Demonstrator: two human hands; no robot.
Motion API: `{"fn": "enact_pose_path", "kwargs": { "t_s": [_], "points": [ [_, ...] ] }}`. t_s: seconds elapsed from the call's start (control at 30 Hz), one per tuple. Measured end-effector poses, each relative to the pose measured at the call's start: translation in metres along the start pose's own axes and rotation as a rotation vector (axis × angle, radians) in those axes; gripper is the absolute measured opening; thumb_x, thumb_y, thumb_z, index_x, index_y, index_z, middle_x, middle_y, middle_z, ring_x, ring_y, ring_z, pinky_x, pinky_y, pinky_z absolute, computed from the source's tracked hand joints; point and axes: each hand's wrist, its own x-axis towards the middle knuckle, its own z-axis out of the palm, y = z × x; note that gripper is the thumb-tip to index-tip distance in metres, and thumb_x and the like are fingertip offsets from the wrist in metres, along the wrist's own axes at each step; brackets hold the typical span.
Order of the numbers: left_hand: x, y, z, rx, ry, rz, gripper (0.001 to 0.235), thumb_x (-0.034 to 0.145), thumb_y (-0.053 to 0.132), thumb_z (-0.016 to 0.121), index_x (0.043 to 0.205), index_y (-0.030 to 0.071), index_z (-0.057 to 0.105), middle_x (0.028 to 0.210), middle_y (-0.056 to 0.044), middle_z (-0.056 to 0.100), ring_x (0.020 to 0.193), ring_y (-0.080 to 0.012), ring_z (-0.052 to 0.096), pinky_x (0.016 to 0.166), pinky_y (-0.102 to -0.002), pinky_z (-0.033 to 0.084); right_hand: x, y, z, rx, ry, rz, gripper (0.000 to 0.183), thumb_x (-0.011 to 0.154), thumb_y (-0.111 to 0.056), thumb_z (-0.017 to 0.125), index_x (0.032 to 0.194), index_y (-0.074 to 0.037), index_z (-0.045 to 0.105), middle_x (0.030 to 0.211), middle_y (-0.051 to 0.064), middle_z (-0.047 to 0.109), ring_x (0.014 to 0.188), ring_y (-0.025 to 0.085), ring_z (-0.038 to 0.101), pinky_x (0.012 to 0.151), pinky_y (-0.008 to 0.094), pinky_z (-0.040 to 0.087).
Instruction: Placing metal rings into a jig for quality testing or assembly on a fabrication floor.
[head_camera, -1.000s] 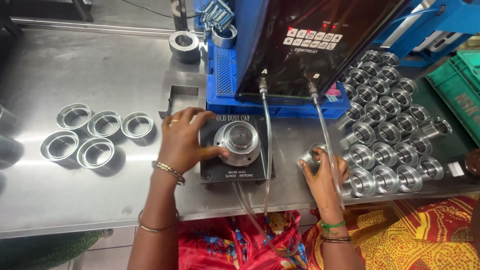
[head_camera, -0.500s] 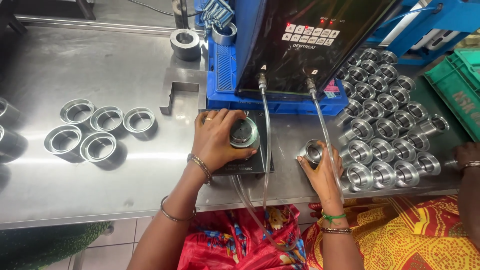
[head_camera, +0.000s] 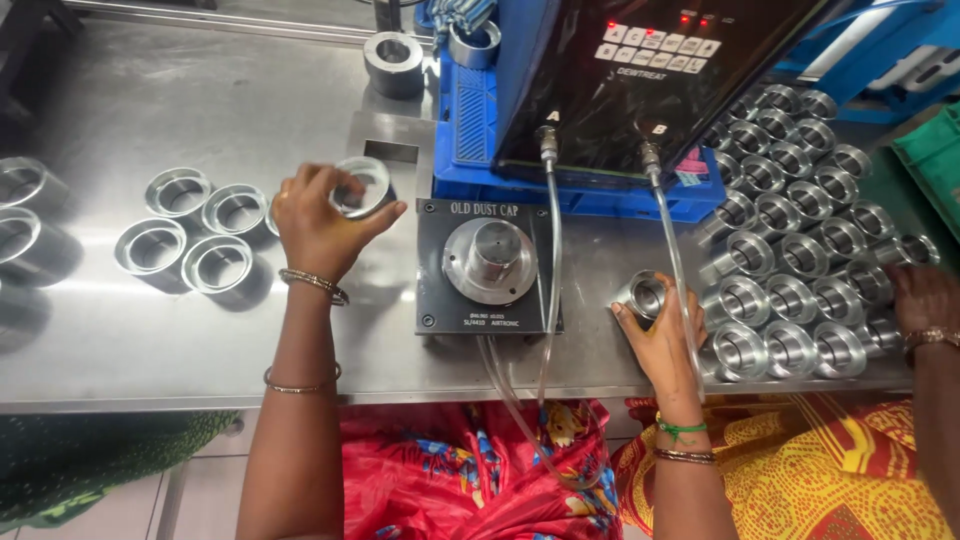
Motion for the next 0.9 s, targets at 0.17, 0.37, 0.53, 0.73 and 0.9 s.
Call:
{"fn": "enact_pose_path", "kwargs": {
  "t_s": [0.17,0.37,0.53,0.73,0.9],
  "points": [
    [-0.026,-0.028,0.016,0.112,-0.146,-0.021,0.05,0.06,0.057,0.094,0.075,0.017,0.068,0.096,-0.004,0.067,0.099,-0.0266,0.062,0.099,-0.049,0.039,-0.001,-0.003,0.0,-0.027,-0.004,0.021,0.075,0.08,-0.049,0.08,0.14,-0.014,0.052,0.137,0.017,0.05,0.131,0.04,0.044,0.107,0.062,0.033],
    [-0.029,-0.012,0.031,0.257,-0.327,0.057,0.036,0.061,0.046,0.09,0.084,0.02,0.08,0.136,-0.008,0.058,0.13,-0.0342,0.045,0.114,-0.058,0.024,-0.002,-0.008,-0.004,-0.019,0.001,0.004,0.07,0.08,-0.047,0.081,0.138,-0.015,0.055,0.136,0.015,0.052,0.131,0.04,0.046,0.107,0.061,0.033],
    [-0.022,-0.027,0.052,0.301,-0.341,0.133,0.028,0.08,0.034,0.08,0.106,0.025,0.08,0.159,-0.012,0.037,0.146,-0.0441,0.027,0.118,-0.06,0.022,-0.002,-0.007,-0.005,-0.011,-0.013,0.01,0.068,0.081,-0.046,0.081,0.136,-0.015,0.056,0.135,0.014,0.053,0.131,0.039,0.046,0.107,0.061,0.033],
    [-0.003,-0.021,0.066,0.435,-0.35,0.095,0.029,0.081,0.032,0.079,0.11,0.032,0.078,0.156,-0.01,0.035,0.142,-0.0409,0.029,0.109,-0.067,0.02,-0.002,-0.01,-0.006,-0.02,-0.019,0.018,0.068,0.082,-0.048,0.08,0.137,-0.015,0.056,0.135,0.014,0.053,0.131,0.038,0.046,0.107,0.061,0.034],
    [-0.005,-0.036,0.092,0.449,-0.174,0.132,0.034,0.083,0.027,0.08,0.116,0.026,0.072,0.155,-0.01,0.039,0.143,-0.039,0.034,0.108,-0.058,0.03,-0.002,-0.006,-0.004,-0.021,-0.019,0.021,0.07,0.081,-0.048,0.08,0.138,-0.016,0.055,0.134,0.014,0.053,0.13,0.038,0.046,0.107,0.061,0.034]
  ]
}}
